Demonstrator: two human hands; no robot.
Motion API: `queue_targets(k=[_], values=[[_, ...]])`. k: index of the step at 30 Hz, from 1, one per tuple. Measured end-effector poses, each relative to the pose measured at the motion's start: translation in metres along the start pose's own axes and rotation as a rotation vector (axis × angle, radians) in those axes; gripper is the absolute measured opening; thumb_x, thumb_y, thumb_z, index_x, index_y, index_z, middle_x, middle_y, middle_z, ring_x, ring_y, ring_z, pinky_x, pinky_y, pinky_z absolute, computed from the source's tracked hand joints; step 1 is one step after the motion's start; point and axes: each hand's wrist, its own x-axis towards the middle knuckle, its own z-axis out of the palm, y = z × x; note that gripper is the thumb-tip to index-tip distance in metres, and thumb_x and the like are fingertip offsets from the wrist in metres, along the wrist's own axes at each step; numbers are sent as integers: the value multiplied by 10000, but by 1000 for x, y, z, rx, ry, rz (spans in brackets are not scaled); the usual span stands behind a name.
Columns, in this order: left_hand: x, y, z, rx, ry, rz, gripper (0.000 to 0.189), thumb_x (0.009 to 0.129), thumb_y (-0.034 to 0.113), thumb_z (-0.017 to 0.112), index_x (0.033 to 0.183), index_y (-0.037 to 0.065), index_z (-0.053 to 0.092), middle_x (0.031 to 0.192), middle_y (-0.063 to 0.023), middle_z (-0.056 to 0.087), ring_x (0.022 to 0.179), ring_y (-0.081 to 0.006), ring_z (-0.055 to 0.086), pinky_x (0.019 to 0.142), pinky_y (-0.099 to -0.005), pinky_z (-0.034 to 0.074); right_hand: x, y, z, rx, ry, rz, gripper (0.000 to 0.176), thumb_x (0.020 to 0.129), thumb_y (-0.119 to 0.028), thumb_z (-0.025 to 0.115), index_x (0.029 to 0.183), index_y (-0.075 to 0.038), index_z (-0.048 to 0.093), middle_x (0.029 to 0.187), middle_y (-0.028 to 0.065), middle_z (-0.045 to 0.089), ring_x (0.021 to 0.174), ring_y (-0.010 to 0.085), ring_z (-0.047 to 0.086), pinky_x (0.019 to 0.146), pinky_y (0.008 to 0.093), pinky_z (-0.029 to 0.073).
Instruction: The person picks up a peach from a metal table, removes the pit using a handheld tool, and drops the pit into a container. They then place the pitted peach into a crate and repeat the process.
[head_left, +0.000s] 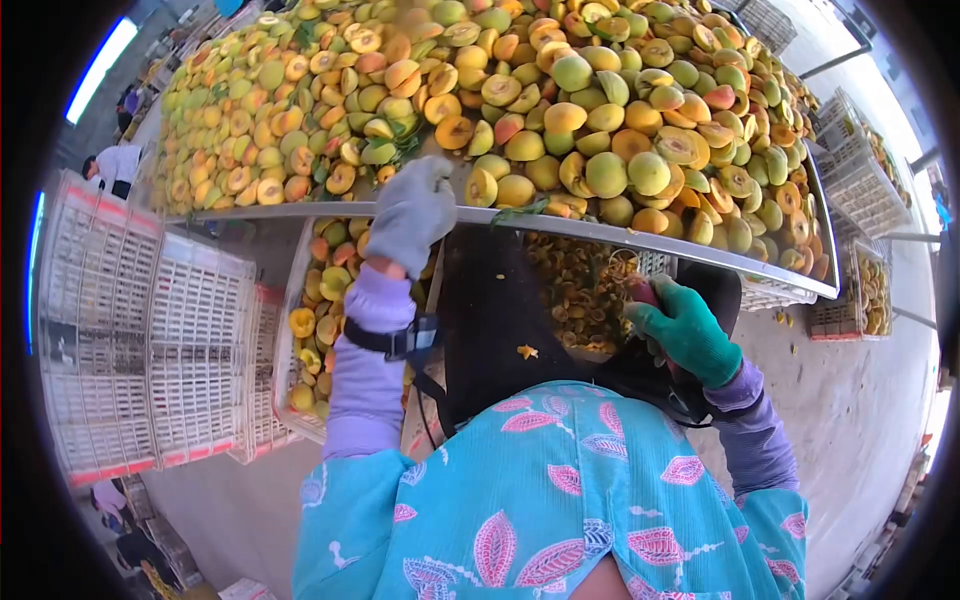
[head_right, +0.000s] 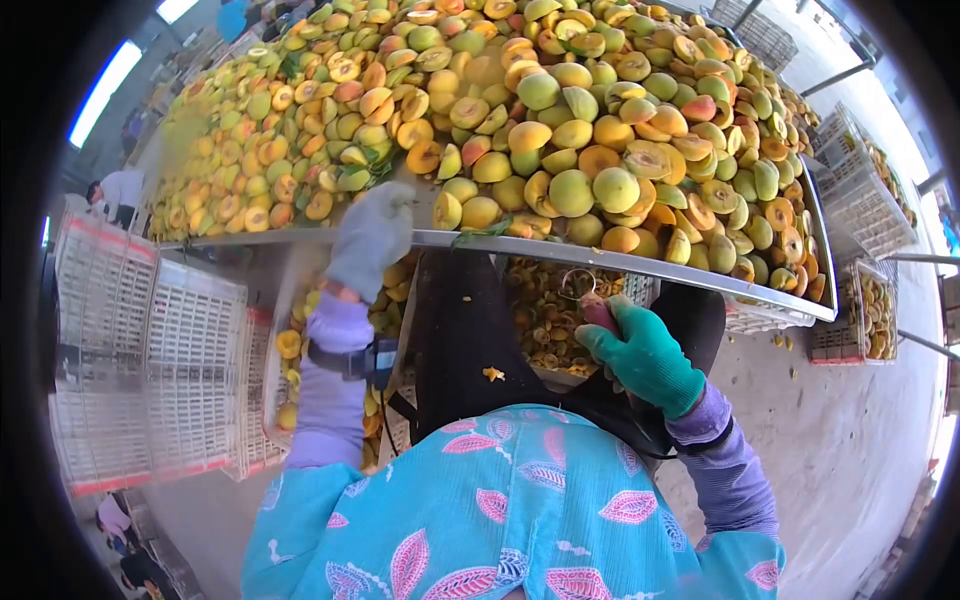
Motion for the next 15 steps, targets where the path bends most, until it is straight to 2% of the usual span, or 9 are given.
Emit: queue_targets(k=[2,3,6,7,8,10,11,14,15], values=[[36,-1,31,9,-175,286,358,837,186,664,1179,87,620,1210,-199,615,1129,-375,578,944,-406,467,-14,-10,-18,44,30,2,234,942,-198,632,1087,-36,546,723,14,549,534,84,517,460,229,440],[44,4,39,18,-260,426,359,826,188,674,1170,98,625,1208,-195,618,1136,-377,573,952,-408,464,-15,-9,-26,97,62,-44,263,944,-182,627,1152,-44,547,731,10,543,526,73,504,455,212,427],[53,2,30,46,-450,306,404,800,176,688,1191,116,605,1189,-177,630,1128,-392,569,970,-421,460,5,-3,-38,115,98,-175,328,931,-181,645,1199,-34,527,780,19,584,570,108,545,500,273,474],[57,13,24,250,-547,186,440,798,168,709,1210,77,585,1155,-137,640,1099,-318,596,975,-396,462,15,-2,-28,39,166,-339,317,927,-194,652,1172,-32,529,818,66,626,640,193,603,558,331,495],[56,15,23,122,-488,46,430,805,179,713,1198,58,588,1136,-117,639,1075,-287,602,946,-384,479,25,-1,-19,-46,249,-497,310,924,-207,658,1144,-30,532,855,114,667,710,278,661,616,389,516],[51,16,21,-135,-353,-227,417,819,201,722,1172,20,595,1100,-78,638,1025,-225,613,889,-358,513,42,-13,9,-110,406,-758,289,925,-228,657,1108,-38,539,892,170,685,808,372,683,670,437,519],[48,18,20,-550,-263,-319,343,884,202,672,1148,-4,599,1092,-71,624,946,-170,617,781,-315,552,53,-19,16,-148,363,-786,276,928,-245,650,1090,-51,539,879,186,680,818,394,671,659,448,518],[10,66,20,-1052,10,-112,307,909,191,629,1176,40,612,988,-56,626,776,-111,610,637,-262,534,81,-15,57,-120,364,-823,267,939,-271,629,1066,-56,533,829,200,672,778,412,659,622,481,510],[1,71,31,-1159,-23,-198,290,932,170,610,1182,24,603,1011,-68,629,793,-134,628,660,-283,548,87,-12,67,-91,388,-827,269,942,-275,623,1062,-53,530,810,198,671,753,410,659,609,492,506]])
